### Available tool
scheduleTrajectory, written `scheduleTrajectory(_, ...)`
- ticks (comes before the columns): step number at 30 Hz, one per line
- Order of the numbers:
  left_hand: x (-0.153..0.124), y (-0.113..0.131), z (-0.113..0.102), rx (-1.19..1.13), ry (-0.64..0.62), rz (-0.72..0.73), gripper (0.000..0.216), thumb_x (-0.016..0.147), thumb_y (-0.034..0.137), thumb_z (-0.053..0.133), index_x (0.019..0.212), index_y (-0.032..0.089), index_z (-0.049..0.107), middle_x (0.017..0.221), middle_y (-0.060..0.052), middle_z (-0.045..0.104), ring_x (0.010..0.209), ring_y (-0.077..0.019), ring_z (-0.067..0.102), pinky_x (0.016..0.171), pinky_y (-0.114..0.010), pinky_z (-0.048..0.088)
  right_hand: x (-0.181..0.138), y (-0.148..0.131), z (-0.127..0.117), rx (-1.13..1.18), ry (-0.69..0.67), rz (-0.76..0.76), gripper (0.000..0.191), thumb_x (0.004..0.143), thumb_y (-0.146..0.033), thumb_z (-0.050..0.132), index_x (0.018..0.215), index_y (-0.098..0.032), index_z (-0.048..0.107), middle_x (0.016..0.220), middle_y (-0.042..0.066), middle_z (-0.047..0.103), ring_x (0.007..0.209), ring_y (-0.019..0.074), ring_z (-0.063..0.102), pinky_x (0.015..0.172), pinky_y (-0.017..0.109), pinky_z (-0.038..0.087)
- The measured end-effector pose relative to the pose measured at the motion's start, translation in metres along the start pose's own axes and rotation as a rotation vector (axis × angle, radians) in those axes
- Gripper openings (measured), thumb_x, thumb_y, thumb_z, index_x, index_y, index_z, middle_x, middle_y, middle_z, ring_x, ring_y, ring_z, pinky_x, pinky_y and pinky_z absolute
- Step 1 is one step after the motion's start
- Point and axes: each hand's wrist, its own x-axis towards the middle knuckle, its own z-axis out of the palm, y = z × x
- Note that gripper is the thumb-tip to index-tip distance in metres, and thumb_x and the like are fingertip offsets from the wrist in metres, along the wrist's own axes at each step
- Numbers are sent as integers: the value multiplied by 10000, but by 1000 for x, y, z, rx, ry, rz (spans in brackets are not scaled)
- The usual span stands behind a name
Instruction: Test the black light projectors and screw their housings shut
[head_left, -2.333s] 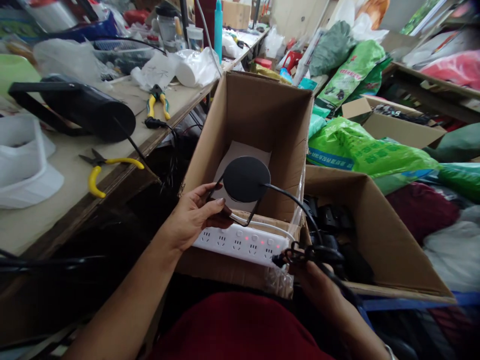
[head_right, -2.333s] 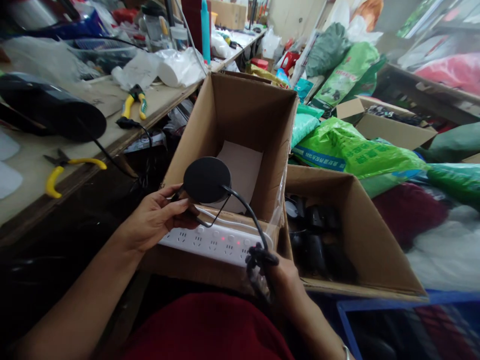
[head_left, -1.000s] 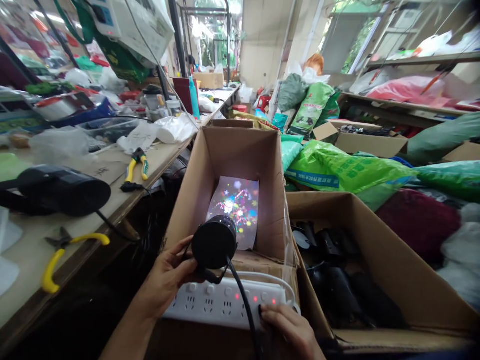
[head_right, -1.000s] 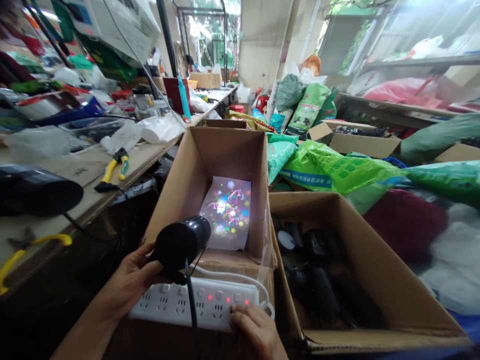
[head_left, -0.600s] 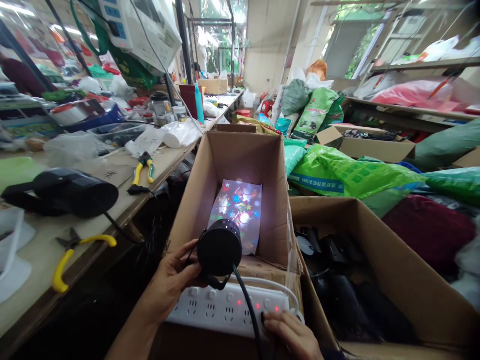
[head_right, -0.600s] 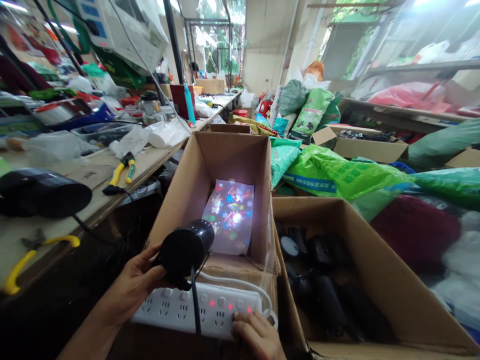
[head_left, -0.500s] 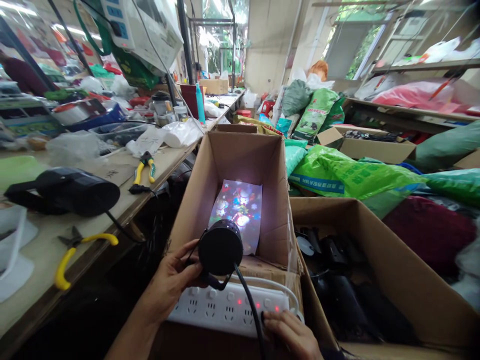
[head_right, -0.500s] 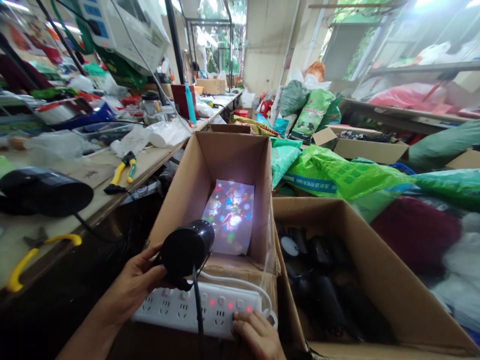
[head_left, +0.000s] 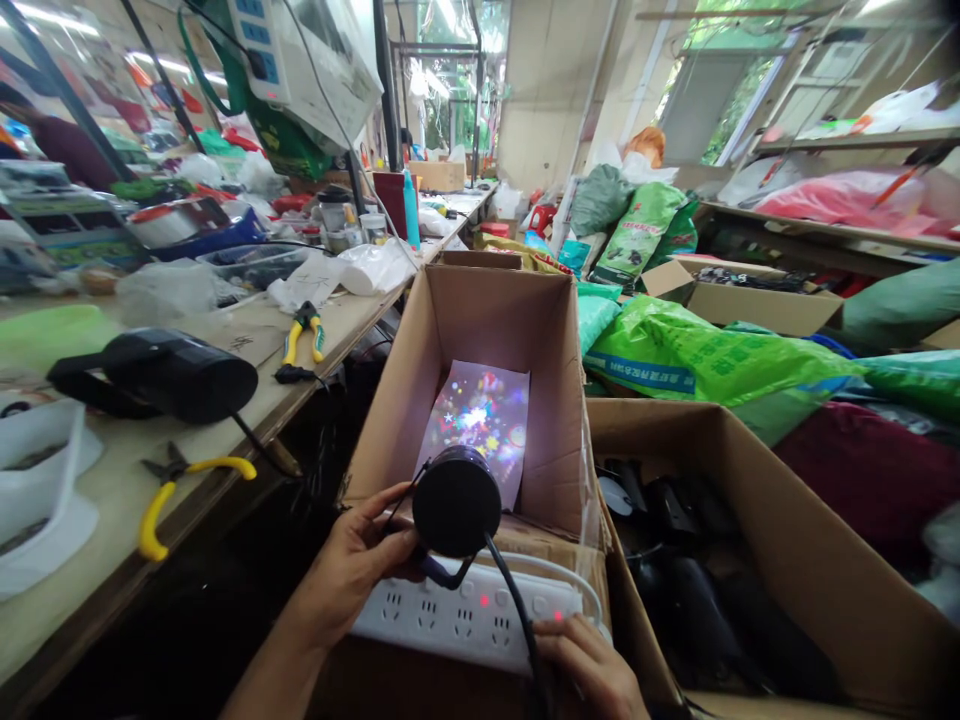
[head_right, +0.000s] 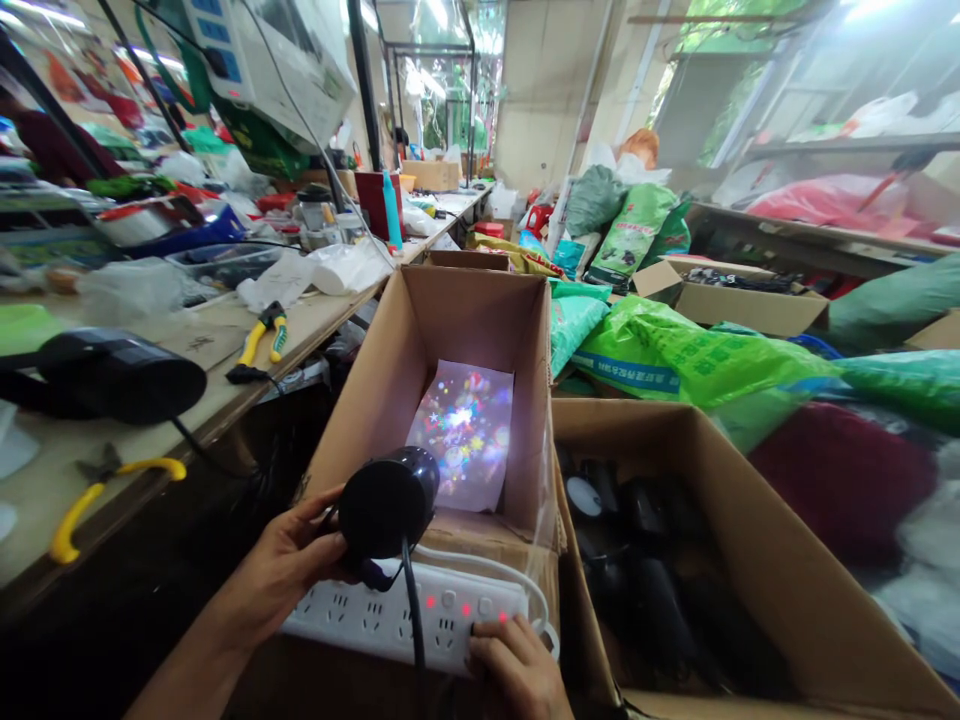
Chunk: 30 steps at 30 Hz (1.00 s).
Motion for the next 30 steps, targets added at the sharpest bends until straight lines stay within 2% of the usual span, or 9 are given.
scheduleTrajectory(13,0,-5,-5,6,-98,32,515,626,275,842,1098,218,645,734,7,679,611,-193,680,536,-327,589,-1,-6,5,-14,43,64,210,939,-141,383,865,-207,568,814,68,634,709,185,562,634,285,471)
scheduleTrajectory(25,-2,-6,-4,4,-121,51,475,641,278,832,1085,238,669,726,15,654,609,-168,661,541,-314,589,-6,-2,13,23,80,91,162,874,-88,471,849,-207,578,806,63,630,718,188,551,626,291,466)
scheduleTrajectory(30,-2,-3,-2,36,-90,48,523,613,295,843,1092,206,653,725,6,662,604,-173,659,519,-293,573,-2,-5,8,97,108,156,143,838,-105,534,744,-202,581,782,56,660,723,188,578,646,295,490)
